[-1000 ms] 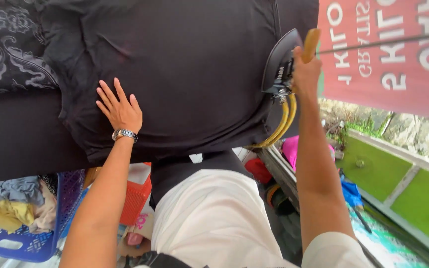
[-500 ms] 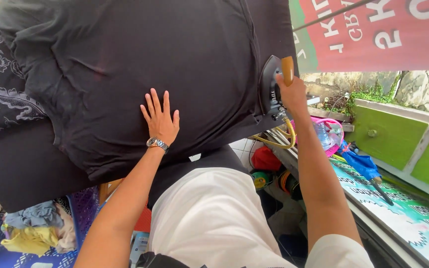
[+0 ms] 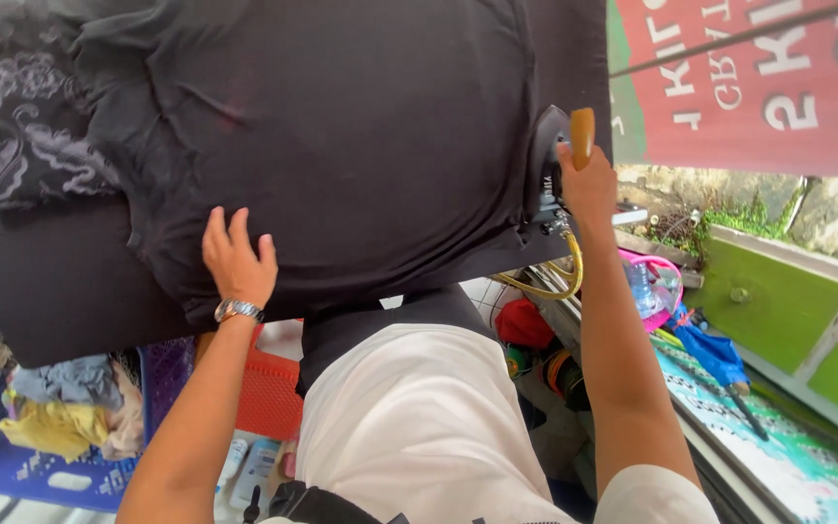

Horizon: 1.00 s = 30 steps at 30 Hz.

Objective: A person irons a black t-shirt on an ironing board and then folds it.

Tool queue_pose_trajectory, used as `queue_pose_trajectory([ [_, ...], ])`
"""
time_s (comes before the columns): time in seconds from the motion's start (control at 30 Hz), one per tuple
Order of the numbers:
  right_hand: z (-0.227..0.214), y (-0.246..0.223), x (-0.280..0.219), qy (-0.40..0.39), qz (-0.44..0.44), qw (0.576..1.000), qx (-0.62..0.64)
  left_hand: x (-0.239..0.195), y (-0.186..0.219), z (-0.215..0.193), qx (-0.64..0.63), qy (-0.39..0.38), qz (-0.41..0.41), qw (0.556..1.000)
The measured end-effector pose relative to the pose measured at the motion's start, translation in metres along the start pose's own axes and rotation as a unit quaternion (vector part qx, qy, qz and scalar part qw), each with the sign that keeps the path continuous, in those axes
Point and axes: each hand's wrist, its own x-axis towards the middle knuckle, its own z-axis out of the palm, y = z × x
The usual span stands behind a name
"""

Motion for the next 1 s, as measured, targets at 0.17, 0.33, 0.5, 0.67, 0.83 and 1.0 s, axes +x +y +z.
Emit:
queue_pose_trajectory([
  [0.17, 0.0, -0.01, -0.041, 0.222, -0.201, 0.952, -0.056, -0.093, -0.077, 0.005, 0.001, 0.062, -0.294, 0.954],
  [0.33, 0.052, -0.001, -0.124, 0.128, -0.301, 0.945, -0.002, -0.149, -0.082, 0.008, -0.075, 0.046, -0.383, 0.919],
  [0.5, 0.08, 0.04, -0.155, -0.058, -0.233, 0.947, -0.213, -0.181, -0.097, 0.026, -0.192, -0.039, -0.454, 0.869],
  [0.67, 0.095, 0.086, -0.112, 0.062, -0.35, 0.906, -0.231, -0.177, -0.088, -0.002, -0.187, -0.157, -0.418, 0.875],
  [0.83, 0.046, 0.033, -0.057, -0.144, -0.251, 0.951, -0.112, -0.136, -0.111, -0.054, -0.337, -0.176, -0.474, 0.794],
  [1.0, 0.029, -0.019, 0.028, -0.259, -0.162, 0.952, -0.013, -0.02, -0.106, -0.094, -0.515, -0.068, -0.489, 0.701],
])
